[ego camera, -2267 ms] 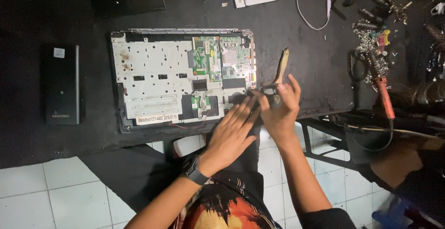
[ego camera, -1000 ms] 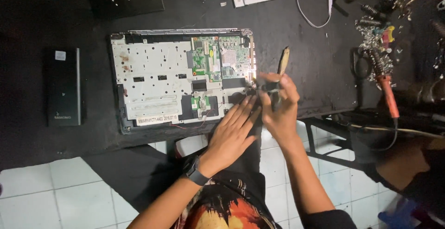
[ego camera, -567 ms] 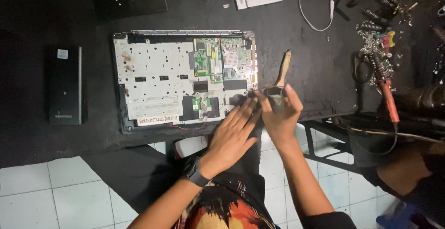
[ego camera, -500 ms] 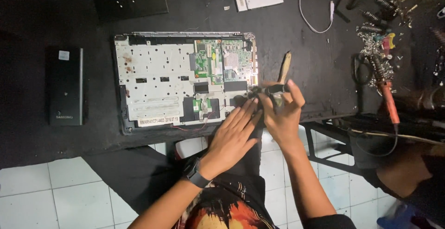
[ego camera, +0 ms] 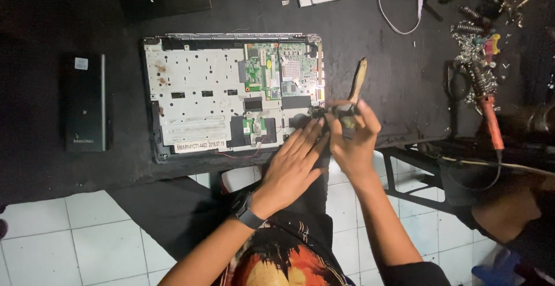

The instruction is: The person works on a disassembled electronic device, using a screwdriver to tighten screws on the circuit board and casing. They also use a brush to clean dust from the internal components and apply thermal paste to the processor area.

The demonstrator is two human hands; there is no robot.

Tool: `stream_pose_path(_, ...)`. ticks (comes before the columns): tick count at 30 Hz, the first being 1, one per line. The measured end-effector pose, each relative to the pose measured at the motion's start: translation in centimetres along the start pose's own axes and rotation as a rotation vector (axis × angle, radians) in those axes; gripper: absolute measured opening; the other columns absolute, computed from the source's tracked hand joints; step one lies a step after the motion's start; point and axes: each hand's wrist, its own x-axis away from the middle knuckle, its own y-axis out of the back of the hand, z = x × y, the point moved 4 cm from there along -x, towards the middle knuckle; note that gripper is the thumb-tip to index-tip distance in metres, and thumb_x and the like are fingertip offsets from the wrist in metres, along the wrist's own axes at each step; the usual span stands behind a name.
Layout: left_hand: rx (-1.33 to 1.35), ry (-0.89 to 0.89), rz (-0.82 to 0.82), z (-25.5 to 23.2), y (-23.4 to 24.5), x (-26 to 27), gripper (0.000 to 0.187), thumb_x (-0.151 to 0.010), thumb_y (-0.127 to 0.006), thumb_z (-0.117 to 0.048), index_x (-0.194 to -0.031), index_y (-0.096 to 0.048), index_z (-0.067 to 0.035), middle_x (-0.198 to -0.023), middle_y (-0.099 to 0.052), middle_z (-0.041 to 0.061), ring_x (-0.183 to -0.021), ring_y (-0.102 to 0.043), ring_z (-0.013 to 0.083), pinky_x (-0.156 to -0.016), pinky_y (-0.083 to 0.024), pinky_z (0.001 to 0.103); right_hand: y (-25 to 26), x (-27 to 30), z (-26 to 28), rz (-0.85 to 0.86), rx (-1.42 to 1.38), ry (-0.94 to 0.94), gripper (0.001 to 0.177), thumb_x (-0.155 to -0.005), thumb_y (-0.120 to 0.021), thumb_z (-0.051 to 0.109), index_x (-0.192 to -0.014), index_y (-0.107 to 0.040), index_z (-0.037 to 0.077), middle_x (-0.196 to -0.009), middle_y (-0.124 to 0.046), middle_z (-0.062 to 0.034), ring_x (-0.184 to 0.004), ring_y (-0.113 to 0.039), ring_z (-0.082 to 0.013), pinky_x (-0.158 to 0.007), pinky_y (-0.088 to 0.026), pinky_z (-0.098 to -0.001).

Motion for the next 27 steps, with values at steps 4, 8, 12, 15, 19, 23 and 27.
stream_pose_path(4, -0.010, 0.006, 0.017, 0.2, -0.4, 0.1, 0.074, -0.090, -0.071, -0.024, -0.152, -0.037, -0.002, -0.163, -0.030, 0.022, -0.154, -0.023, 0.0302, -0.127, -0.016, 0.044, 0.3, 0.4, -0.9, 0.000, 0.065, 0.012, 0.074, -0.089, -0.074, -0.018, -0.143, -0.025, -0.002, -0.106, -0.074, -0.0246, -0.088, -0.076, -0.0412, -0.068, -0.060, -0.0473)
stream_pose_path(8, -0.011, 0.006, 0.029, 0.0, -0.2, -0.1, 0.072, -0.092, -0.070, -0.024, -0.152, -0.037, -0.002, -0.163, -0.029, 0.022, -0.154, -0.023, 0.0305, -0.127, -0.015, 0.044, 0.6, 0.0, -0.6, -0.016, 0.068, -0.020, 0.074, -0.091, -0.076, -0.013, -0.144, -0.025, -0.002, -0.105, -0.074, -0.0231, -0.090, -0.076, -0.0391, -0.072, -0.059, -0.0459)
stream_pose_path(12, -0.021, 0.012, 0.044, 0.3, -0.8, 0.0, 0.072, -0.093, -0.068, -0.026, -0.154, -0.036, -0.004, -0.164, -0.027, 0.020, -0.155, -0.020, 0.0288, -0.128, -0.014, 0.043, 0.5, 0.6, -1.3, -0.054, 0.025, -0.051, 0.066, -0.096, -0.068, -0.013, -0.146, -0.027, -0.002, -0.106, -0.075, -0.0253, -0.091, -0.076, -0.0411, -0.074, -0.060, -0.0453)
stream_pose_path(15, -0.003, 0.013, 0.045, 0.2, -0.7, 0.1, 0.071, -0.092, -0.070, -0.026, -0.151, -0.039, -0.002, -0.163, -0.029, 0.022, -0.155, -0.021, 0.0309, -0.127, -0.014, 0.044, -0.1, 1.6, -1.2, -0.078, 0.085, -0.057, 0.069, -0.090, -0.075, -0.013, -0.142, -0.030, -0.004, -0.100, -0.075, -0.0276, -0.083, -0.076, -0.0439, -0.065, -0.059, -0.0457)
stream_pose_path(19, 0.074, 0.009, 0.067, 0.0, 0.6, 0.0, 0.062, -0.096, -0.064, -0.030, -0.148, -0.044, -0.004, -0.163, -0.031, 0.020, -0.154, -0.021, 0.0305, -0.128, -0.011, 0.045, 0.2, 1.1, 0.0, -0.095, 0.079, -0.082, 0.072, -0.093, -0.072, -0.011, -0.148, -0.028, 0.000, -0.109, -0.071, -0.0294, -0.097, -0.073, -0.0470, -0.074, -0.060, -0.0506)
stream_pose_path(23, 0.425, 0.049, -0.036, -1.1, 3.5, 1.2, 0.042, -0.100, -0.063, -0.026, -0.140, -0.057, -0.015, -0.157, -0.043, 0.013, -0.146, -0.040, 0.0345, -0.120, -0.029, 0.053, 2.7, 2.1, 2.4, -0.248, 0.078, -0.248, 0.092, -0.097, -0.083, -0.008, -0.160, -0.020, 0.015, -0.146, -0.036, -0.0169, -0.127, -0.059, -0.0364, -0.106, -0.047, -0.0540)
stream_pose_path(27, 0.389, 0.137, -0.309, 0.8, 6.5, 4.9, 0.018, -0.094, -0.072, -0.023, -0.112, -0.075, -0.024, -0.113, -0.073, -0.003, -0.108, -0.069, 0.0241, -0.092, -0.052, 0.041, 4.3, 6.1, 2.9, -0.022, -0.233, -0.586, 0.089, -0.091, -0.083, 0.001, -0.157, -0.025, 0.018, -0.139, -0.036, -0.0152, -0.107, -0.063, -0.0333, -0.094, -0.053, -0.0515)
